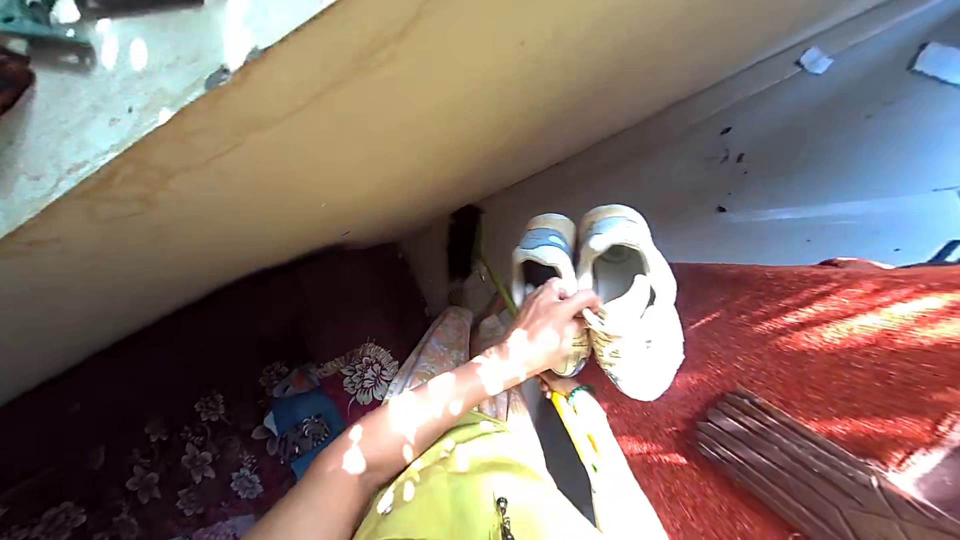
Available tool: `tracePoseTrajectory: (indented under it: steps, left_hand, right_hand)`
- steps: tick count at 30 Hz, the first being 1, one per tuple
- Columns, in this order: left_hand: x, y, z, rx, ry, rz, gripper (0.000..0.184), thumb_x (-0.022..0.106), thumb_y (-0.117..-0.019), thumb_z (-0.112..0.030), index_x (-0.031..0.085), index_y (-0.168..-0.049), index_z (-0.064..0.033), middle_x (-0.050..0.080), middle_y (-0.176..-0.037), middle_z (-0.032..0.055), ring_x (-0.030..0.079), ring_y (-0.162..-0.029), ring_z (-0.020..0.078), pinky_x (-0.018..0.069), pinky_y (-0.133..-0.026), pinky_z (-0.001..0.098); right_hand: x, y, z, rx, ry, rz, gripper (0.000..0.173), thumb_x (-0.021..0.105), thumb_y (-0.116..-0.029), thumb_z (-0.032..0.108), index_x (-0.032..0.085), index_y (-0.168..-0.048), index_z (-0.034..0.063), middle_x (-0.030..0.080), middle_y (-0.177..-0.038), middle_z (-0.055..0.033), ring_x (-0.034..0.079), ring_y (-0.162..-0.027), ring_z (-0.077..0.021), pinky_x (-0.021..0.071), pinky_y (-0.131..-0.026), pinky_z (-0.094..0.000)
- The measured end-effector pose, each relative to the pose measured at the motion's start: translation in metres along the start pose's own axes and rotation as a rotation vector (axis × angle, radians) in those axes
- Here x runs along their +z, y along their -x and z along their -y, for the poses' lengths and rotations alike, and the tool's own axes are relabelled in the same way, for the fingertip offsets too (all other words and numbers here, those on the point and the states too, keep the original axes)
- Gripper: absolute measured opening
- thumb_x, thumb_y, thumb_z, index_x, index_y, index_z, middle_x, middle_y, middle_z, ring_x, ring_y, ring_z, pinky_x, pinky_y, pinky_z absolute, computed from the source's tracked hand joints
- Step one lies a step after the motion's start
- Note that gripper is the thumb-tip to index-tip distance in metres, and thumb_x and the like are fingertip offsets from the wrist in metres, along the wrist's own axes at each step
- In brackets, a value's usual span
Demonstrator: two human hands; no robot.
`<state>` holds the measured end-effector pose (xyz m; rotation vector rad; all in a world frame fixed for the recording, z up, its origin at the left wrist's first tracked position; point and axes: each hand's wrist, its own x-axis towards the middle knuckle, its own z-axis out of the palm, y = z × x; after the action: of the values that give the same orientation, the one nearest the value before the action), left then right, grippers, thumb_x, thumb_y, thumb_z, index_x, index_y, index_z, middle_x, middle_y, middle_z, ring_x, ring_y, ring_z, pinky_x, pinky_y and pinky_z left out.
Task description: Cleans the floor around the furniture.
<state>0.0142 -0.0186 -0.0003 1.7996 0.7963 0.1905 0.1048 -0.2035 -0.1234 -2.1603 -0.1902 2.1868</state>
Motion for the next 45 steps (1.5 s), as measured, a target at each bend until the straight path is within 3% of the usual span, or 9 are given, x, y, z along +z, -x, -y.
tracePoseTrajectory:
  steps: [5, 7, 11, 14, 18, 25, 31, 37, 45]
  left_hand:
    - [-0.056, 0.035, 0.019, -0.177, -0.070, -0.144, 0.030, 0.065, -0.0925, -0.010, 0.071, -0.122, -0.0099, 0.070, -0.117, 0.0111, 0.066, -0.111, 0.0212, 0.0548, -0.099, 0.0409]
    - [-0.071, 0.050, 0.039, -0.207, -0.080, -0.217, 0.029, 0.067, -0.0915, -0.013, 0.070, -0.119, -0.0051, 0.070, -0.117, 0.0113, 0.065, -0.112, 0.0193, 0.0546, -0.099, 0.0384]
    - [-0.087, 0.073, 0.070, -0.317, -0.143, -0.283, 0.031, 0.069, -0.0926, -0.017, 0.068, -0.121, -0.0036, 0.070, -0.117, 0.0122, 0.066, -0.111, 0.0203, 0.0546, -0.098, 0.0421]
    - [-0.096, 0.079, 0.081, -0.393, -0.133, -0.279, 0.035, 0.069, -0.0920, -0.019, 0.065, -0.123, -0.0030, 0.069, -0.112, 0.0124, 0.067, -0.102, 0.0201, 0.0561, -0.090, 0.0434]
    - [-0.114, 0.068, 0.093, -0.386, -0.089, -0.209, 0.035, 0.072, -0.0898, -0.015, 0.064, -0.121, -0.0014, 0.070, -0.103, 0.0105, 0.068, -0.089, 0.0161, 0.0578, -0.081, 0.0370]
    - [-0.157, 0.036, 0.108, -0.296, -0.140, 0.034, 0.031, 0.073, -0.0904, -0.015, 0.065, -0.118, -0.0035, 0.070, -0.109, 0.0074, 0.068, -0.098, 0.0133, 0.0581, -0.088, 0.0341]
    - [-0.177, 0.005, 0.121, -0.243, -0.164, 0.176, 0.030, 0.072, -0.0915, -0.014, 0.064, -0.118, -0.0017, 0.070, -0.106, 0.0086, 0.068, -0.096, 0.0139, 0.0583, -0.086, 0.0334]
    - [-0.175, -0.017, 0.139, -0.256, -0.188, 0.260, 0.034, 0.072, -0.0932, -0.016, 0.062, -0.122, -0.0008, 0.069, -0.111, 0.0129, 0.068, -0.100, 0.0177, 0.0573, -0.089, 0.0374]
    - [-0.195, -0.020, 0.132, -0.259, -0.146, 0.252, 0.035, 0.074, -0.0918, -0.016, 0.063, -0.121, -0.0011, 0.069, -0.112, 0.0128, 0.068, -0.102, 0.0182, 0.0572, -0.090, 0.0378]
  right_hand:
    - [-0.040, -0.030, -0.031, -0.101, -0.549, -0.260, 0.015, 0.059, -0.1017, 0.007, 0.057, -0.116, 0.0036, 0.053, -0.062, -0.0002, 0.047, -0.042, -0.0054, 0.0415, -0.037, -0.0209]
    - [-0.047, -0.014, -0.031, -0.201, -0.647, -0.220, 0.056, 0.055, -0.1039, 0.007, 0.038, -0.157, 0.0181, 0.061, -0.083, -0.0055, 0.048, -0.049, -0.0078, 0.0418, -0.041, -0.0244]
    - [-0.011, 0.031, -0.062, -0.260, -0.798, -0.036, 0.070, 0.044, -0.1097, 0.021, 0.003, -0.165, 0.0314, 0.060, -0.087, -0.0085, 0.061, -0.061, -0.0177, 0.0548, -0.051, -0.0357]
    - [0.051, 0.054, -0.123, -0.207, -0.561, -0.199, 0.057, 0.044, -0.1087, 0.031, 0.027, -0.161, 0.0160, 0.065, -0.095, -0.0107, 0.063, -0.069, -0.0189, 0.0562, -0.058, -0.0380]
    - [0.154, 0.023, -0.193, -0.171, -0.229, -0.454, 0.057, 0.042, -0.1099, 0.036, 0.030, -0.164, 0.0218, 0.047, -0.159, -0.0110, 0.052, -0.140, -0.0350, 0.0388, -0.116, -0.0617]
    - [0.175, -0.089, -0.038, -0.110, -0.537, -0.564, 0.053, 0.046, -0.1074, 0.028, 0.039, -0.160, 0.0259, 0.057, -0.146, -0.0217, 0.055, -0.133, -0.0441, 0.0412, -0.111, -0.0652]
    - [0.069, -0.138, 0.071, -0.156, -0.534, -0.658, 0.051, 0.043, -0.1105, 0.026, 0.038, -0.160, 0.0199, 0.056, -0.146, -0.0260, 0.055, -0.133, -0.0474, 0.0401, -0.112, -0.0638]
    - [0.059, -0.122, 0.063, -0.110, -0.520, -0.689, 0.047, 0.042, -0.1111, 0.035, 0.043, -0.158, 0.0285, 0.061, -0.142, -0.0207, 0.058, -0.130, -0.0438, 0.0402, -0.111, -0.0640]
    - [0.237, -0.026, -0.005, -0.037, -0.529, -0.639, 0.050, 0.044, -0.1104, 0.033, 0.039, -0.160, 0.0280, 0.062, -0.140, -0.0237, 0.060, -0.124, -0.0504, 0.0426, -0.105, -0.0718]
